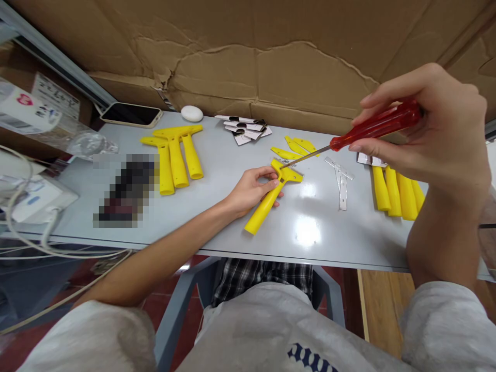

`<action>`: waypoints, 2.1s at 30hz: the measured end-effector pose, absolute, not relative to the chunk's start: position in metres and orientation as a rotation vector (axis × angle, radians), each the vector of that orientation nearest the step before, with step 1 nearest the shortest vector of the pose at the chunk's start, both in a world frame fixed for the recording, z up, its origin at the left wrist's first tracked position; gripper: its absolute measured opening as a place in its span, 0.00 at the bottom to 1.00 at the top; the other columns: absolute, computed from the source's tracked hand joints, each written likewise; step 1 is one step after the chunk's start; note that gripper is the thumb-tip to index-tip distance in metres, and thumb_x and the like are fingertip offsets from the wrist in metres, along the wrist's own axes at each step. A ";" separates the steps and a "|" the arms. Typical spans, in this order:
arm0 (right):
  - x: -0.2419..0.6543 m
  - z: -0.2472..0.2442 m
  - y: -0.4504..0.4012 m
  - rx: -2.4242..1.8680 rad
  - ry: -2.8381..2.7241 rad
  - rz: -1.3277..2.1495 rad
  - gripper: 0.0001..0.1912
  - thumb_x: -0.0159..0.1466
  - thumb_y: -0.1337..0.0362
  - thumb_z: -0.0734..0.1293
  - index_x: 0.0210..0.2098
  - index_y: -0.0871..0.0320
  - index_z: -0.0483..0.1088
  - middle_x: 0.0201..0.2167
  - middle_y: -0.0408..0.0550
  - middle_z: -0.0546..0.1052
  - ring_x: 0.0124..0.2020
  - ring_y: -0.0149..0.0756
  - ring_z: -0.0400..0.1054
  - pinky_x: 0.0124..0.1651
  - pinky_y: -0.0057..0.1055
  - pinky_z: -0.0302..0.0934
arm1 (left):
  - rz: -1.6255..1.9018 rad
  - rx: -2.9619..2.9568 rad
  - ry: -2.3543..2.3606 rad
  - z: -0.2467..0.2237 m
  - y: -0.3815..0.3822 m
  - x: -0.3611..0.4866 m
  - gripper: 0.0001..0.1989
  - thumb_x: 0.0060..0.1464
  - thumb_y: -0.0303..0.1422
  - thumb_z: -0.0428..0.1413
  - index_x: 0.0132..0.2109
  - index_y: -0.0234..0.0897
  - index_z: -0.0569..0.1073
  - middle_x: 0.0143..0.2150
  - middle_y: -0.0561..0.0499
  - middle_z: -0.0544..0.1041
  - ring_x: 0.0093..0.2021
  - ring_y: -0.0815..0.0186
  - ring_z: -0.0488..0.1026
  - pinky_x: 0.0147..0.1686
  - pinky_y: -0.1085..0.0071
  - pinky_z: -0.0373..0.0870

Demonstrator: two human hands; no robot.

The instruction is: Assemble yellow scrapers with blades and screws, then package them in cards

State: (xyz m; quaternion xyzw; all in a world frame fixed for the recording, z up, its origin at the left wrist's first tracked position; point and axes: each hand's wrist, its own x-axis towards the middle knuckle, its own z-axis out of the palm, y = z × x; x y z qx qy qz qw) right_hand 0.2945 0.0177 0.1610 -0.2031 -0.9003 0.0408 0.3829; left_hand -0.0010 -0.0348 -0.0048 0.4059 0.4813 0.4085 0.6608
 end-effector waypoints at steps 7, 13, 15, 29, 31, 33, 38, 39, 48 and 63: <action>0.291 0.160 0.012 -0.609 -2.301 0.049 0.20 0.64 0.59 0.82 0.52 0.47 0.77 0.41 0.41 0.84 0.39 0.42 0.82 0.38 0.41 0.80 | 0.932 0.910 1.084 -0.004 -0.035 0.000 0.19 0.58 0.36 0.74 0.49 0.35 0.75 0.52 0.44 0.77 0.38 0.57 0.88 0.30 0.62 0.90; 0.295 0.163 0.005 -0.623 -2.311 0.292 0.30 0.63 0.66 0.79 0.61 0.34 0.76 0.53 0.42 0.82 0.50 0.46 0.83 0.47 0.44 0.85 | 0.934 0.905 1.079 -0.004 -0.035 0.000 0.20 0.57 0.36 0.75 0.49 0.35 0.76 0.53 0.44 0.77 0.38 0.57 0.87 0.29 0.65 0.90; 0.296 0.163 0.007 -0.596 -2.321 0.235 0.31 0.63 0.67 0.80 0.62 0.35 0.76 0.49 0.41 0.83 0.48 0.44 0.84 0.43 0.38 0.85 | 0.933 0.905 1.084 -0.004 -0.035 0.000 0.19 0.58 0.36 0.74 0.49 0.35 0.76 0.53 0.44 0.77 0.38 0.57 0.87 0.29 0.64 0.90; 0.294 0.165 0.011 -0.663 -2.319 -0.123 0.26 0.64 0.42 0.83 0.52 0.52 0.80 0.40 0.41 0.87 0.37 0.36 0.82 0.36 0.32 0.72 | 0.918 0.920 1.093 -0.003 -0.035 0.000 0.18 0.60 0.35 0.73 0.49 0.34 0.75 0.50 0.44 0.78 0.38 0.58 0.87 0.30 0.64 0.90; 0.294 0.165 0.012 -0.660 -2.321 -0.127 0.26 0.65 0.41 0.83 0.50 0.52 0.80 0.40 0.41 0.87 0.35 0.34 0.81 0.36 0.33 0.70 | 0.913 0.915 1.091 -0.003 -0.035 0.000 0.18 0.60 0.36 0.73 0.49 0.35 0.74 0.49 0.44 0.79 0.37 0.58 0.87 0.30 0.64 0.89; 0.294 0.164 0.014 -0.685 -2.317 -0.138 0.26 0.66 0.39 0.81 0.49 0.51 0.80 0.38 0.41 0.86 0.33 0.33 0.80 0.35 0.33 0.70 | 0.911 0.906 1.086 -0.004 -0.035 0.000 0.19 0.60 0.36 0.74 0.48 0.35 0.74 0.49 0.44 0.80 0.37 0.58 0.87 0.30 0.64 0.89; 0.293 0.163 0.011 -0.653 -2.322 -0.105 0.21 0.69 0.43 0.79 0.51 0.51 0.78 0.39 0.41 0.85 0.34 0.36 0.80 0.36 0.36 0.70 | 0.920 0.898 1.074 -0.006 -0.035 0.000 0.19 0.59 0.36 0.74 0.49 0.36 0.74 0.48 0.44 0.80 0.37 0.57 0.87 0.29 0.63 0.89; 0.293 0.163 0.010 -0.649 -2.331 -0.052 0.20 0.69 0.46 0.79 0.53 0.49 0.78 0.42 0.42 0.85 0.38 0.39 0.81 0.38 0.38 0.72 | 0.923 0.895 1.070 -0.006 -0.035 0.000 0.19 0.59 0.36 0.74 0.48 0.35 0.74 0.48 0.44 0.79 0.37 0.57 0.87 0.29 0.63 0.89; 0.297 0.159 0.005 -0.620 -2.295 0.242 0.27 0.65 0.65 0.83 0.61 0.42 0.79 0.51 0.40 0.85 0.51 0.42 0.86 0.44 0.32 0.82 | 0.932 0.886 1.046 -0.005 -0.035 0.000 0.16 0.60 0.32 0.72 0.49 0.35 0.74 0.48 0.45 0.78 0.35 0.60 0.86 0.28 0.65 0.89; 0.297 0.165 0.010 -0.682 -2.371 0.001 0.18 0.67 0.51 0.80 0.52 0.47 0.78 0.51 0.45 0.86 0.47 0.47 0.83 0.43 0.44 0.75 | 0.922 0.915 1.075 -0.004 -0.035 0.000 0.20 0.59 0.37 0.74 0.49 0.36 0.73 0.48 0.44 0.80 0.37 0.58 0.87 0.31 0.62 0.90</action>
